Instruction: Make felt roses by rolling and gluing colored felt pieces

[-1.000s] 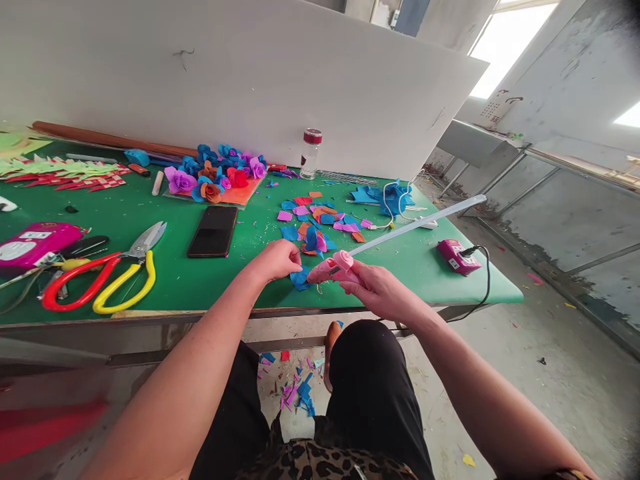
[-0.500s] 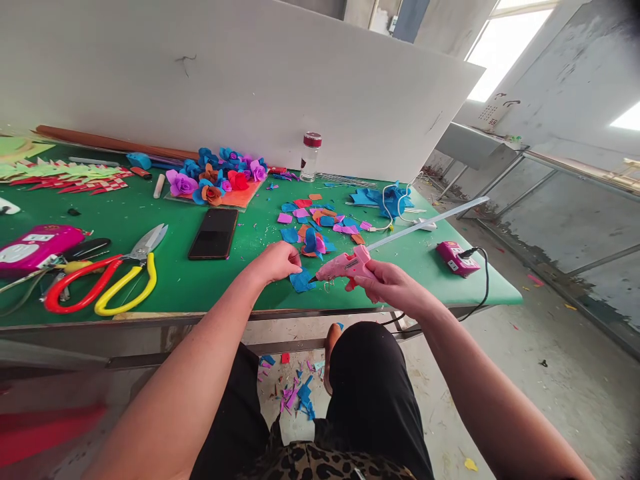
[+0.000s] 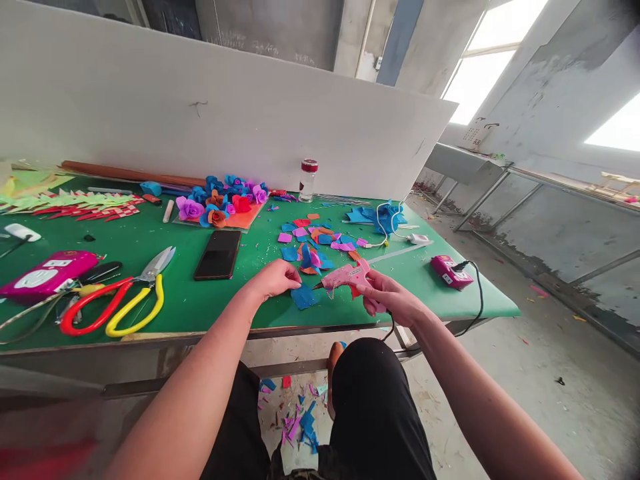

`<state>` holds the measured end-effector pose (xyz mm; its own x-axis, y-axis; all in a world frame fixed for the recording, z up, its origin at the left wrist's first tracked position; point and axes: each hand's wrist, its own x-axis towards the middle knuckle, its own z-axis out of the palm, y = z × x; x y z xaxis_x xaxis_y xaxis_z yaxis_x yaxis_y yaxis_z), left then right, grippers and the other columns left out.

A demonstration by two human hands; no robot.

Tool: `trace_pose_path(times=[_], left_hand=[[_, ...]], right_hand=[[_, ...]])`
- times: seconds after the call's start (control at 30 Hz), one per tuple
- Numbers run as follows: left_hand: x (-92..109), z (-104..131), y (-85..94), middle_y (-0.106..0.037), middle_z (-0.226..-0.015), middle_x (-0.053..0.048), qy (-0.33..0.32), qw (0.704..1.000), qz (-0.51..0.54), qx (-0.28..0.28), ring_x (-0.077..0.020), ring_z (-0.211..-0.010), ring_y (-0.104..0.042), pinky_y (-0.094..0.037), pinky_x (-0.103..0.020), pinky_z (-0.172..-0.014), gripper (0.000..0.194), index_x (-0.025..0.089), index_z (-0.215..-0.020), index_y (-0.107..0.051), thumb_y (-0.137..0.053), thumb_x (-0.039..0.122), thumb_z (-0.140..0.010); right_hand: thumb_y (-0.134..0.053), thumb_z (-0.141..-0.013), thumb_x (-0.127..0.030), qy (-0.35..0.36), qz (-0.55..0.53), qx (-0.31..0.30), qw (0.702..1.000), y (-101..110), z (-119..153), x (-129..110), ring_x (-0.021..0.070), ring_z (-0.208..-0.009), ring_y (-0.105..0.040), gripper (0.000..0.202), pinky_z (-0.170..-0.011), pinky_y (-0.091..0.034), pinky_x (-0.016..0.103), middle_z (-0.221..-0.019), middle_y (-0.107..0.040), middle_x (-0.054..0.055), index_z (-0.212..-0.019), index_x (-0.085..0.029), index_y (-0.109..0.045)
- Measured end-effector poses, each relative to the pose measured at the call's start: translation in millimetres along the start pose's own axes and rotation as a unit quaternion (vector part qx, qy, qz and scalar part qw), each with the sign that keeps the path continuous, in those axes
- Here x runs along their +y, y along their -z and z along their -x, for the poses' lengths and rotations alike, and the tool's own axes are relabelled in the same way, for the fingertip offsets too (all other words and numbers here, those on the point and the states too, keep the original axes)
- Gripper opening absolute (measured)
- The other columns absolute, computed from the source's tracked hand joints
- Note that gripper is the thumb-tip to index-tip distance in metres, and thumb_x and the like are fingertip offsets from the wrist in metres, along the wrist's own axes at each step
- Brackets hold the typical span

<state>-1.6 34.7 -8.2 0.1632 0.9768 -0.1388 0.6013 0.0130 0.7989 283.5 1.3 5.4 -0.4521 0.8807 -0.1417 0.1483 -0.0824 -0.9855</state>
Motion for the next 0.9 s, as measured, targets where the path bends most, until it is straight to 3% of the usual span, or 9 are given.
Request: trace_pose_path(times=[0.1, 0.23, 0.33, 0.53, 0.7, 0.73, 0.77, 0.83, 0.9], left_hand=[[1, 2, 1.2, -0.066, -0.062, -0.001, 0.007, 0.999, 0.034, -0.004, -0.0133, -0.058, -0.054, -0.039, -0.025, -0.055, 0.015, 0.016, -0.066, -0.069, -0.076, 0.028, -0.059], [4, 6, 4.2, -0.054, -0.053, 0.004, 0.047, 0.993, 0.103, -0.03, -0.005, -0.039, -0.028, -0.015, -0.023, -0.04, 0.032, 0.015, -0.072, -0.068, -0.082, 0.038, -0.055], [6, 8, 7.4, -0.048, -0.051, 0.007, 0.056, 0.98, 0.184, -0.053, -0.0025, -0.038, -0.021, -0.01, -0.022, -0.039, 0.041, 0.015, -0.071, -0.066, -0.088, 0.041, -0.047], [10, 11, 13.3, -0.038, -0.048, 0.01, 0.043, 0.965, 0.25, -0.063, -0.0014, -0.039, -0.02, -0.011, -0.019, -0.04, 0.043, 0.015, -0.072, -0.067, -0.091, 0.041, -0.047], [16, 15, 16.7, -0.048, -0.056, 0.006, 0.025, 0.974, 0.221, -0.035, -0.0017, -0.041, -0.024, -0.013, -0.02, -0.041, 0.042, 0.015, -0.071, -0.069, -0.091, 0.042, -0.046], [17, 16, 17.0, -0.05, -0.057, 0.006, 0.024, 0.977, 0.208, -0.026, -0.0023, -0.042, -0.025, -0.014, -0.02, -0.041, 0.042, 0.015, -0.07, -0.069, -0.09, 0.043, -0.047], [20, 17, 17.1, -0.051, -0.058, 0.005, 0.023, 0.981, 0.194, -0.017, -0.003, -0.042, -0.027, -0.015, -0.02, -0.041, 0.04, 0.016, -0.07, -0.07, -0.089, 0.043, -0.048], [24, 19, 16.7, -0.053, -0.057, 0.005, 0.021, 0.986, 0.165, -0.006, -0.0049, -0.043, -0.031, -0.017, -0.021, -0.042, 0.037, 0.016, -0.071, -0.071, -0.087, 0.043, -0.051], [29, 22, 15.4, -0.055, -0.056, 0.004, 0.015, 0.99, 0.138, 0.0, -0.0071, -0.046, -0.036, -0.021, -0.022, -0.044, 0.034, 0.016, -0.072, -0.071, -0.085, 0.042, -0.055]], right_hand=[[-0.073, -0.076, -0.063, 0.002, 0.015, 0.022, 1.0, 11, 1, 4, 0.0084, -0.053, -0.042, 0.049, -0.047, -0.028, 0.022, -0.067, -0.053, -0.004, -0.095, -0.019, -0.062], [-0.064, -0.08, -0.069, 0.009, 0.088, 0.071, 0.994, 30, 1, 11, 0.0086, -0.051, -0.027, 0.052, -0.047, -0.02, 0.024, -0.057, -0.036, -0.008, -0.091, -0.018, -0.065], [-0.052, -0.081, -0.078, 0.025, 0.195, 0.148, 0.969, 44, 0, 20, 0.0108, -0.053, -0.029, 0.06, -0.05, -0.024, 0.025, -0.056, -0.032, -0.007, -0.08, -0.018, -0.064], [-0.052, -0.081, -0.071, 0.072, 0.338, 0.291, 0.892, 69, -7, 41, 0.018, -0.064, -0.043, 0.056, -0.065, -0.034, 0.031, -0.06, -0.043, -0.001, -0.054, -0.023, -0.047], [-0.066, -0.079, -0.05, 0.088, 0.369, 0.378, 0.844, 56, -14, 29, 0.026, -0.086, -0.056, 0.029, -0.08, -0.041, 0.036, -0.084, -0.062, 0.008, -0.076, -0.021, -0.067], [-0.065, -0.08, -0.048, 0.103, 0.369, 0.381, 0.841, 44, -17, 22, 0.0265, -0.089, -0.058, 0.027, -0.081, -0.041, 0.036, -0.09, -0.065, 0.01, -0.082, -0.021, -0.07], [-0.063, -0.083, -0.049, 0.122, 0.349, 0.346, 0.862, 31, -20, 14, 0.0254, -0.088, -0.059, 0.029, -0.08, -0.043, 0.036, -0.091, -0.067, 0.01, -0.084, -0.021, -0.072], [-0.058, -0.087, -0.049, 0.141, 0.275, 0.205, 0.929, -1, -28, -1, 0.0219, -0.082, -0.061, 0.033, -0.075, -0.044, 0.032, -0.091, -0.072, 0.007, -0.091, -0.021, -0.075], [-0.063, -0.083, -0.049, 0.117, 0.217, 0.112, 0.963, -31, -38, -13, 0.0194, -0.076, -0.061, 0.032, -0.067, -0.043, 0.029, -0.087, -0.073, 0.004, -0.09, -0.02, -0.077]])
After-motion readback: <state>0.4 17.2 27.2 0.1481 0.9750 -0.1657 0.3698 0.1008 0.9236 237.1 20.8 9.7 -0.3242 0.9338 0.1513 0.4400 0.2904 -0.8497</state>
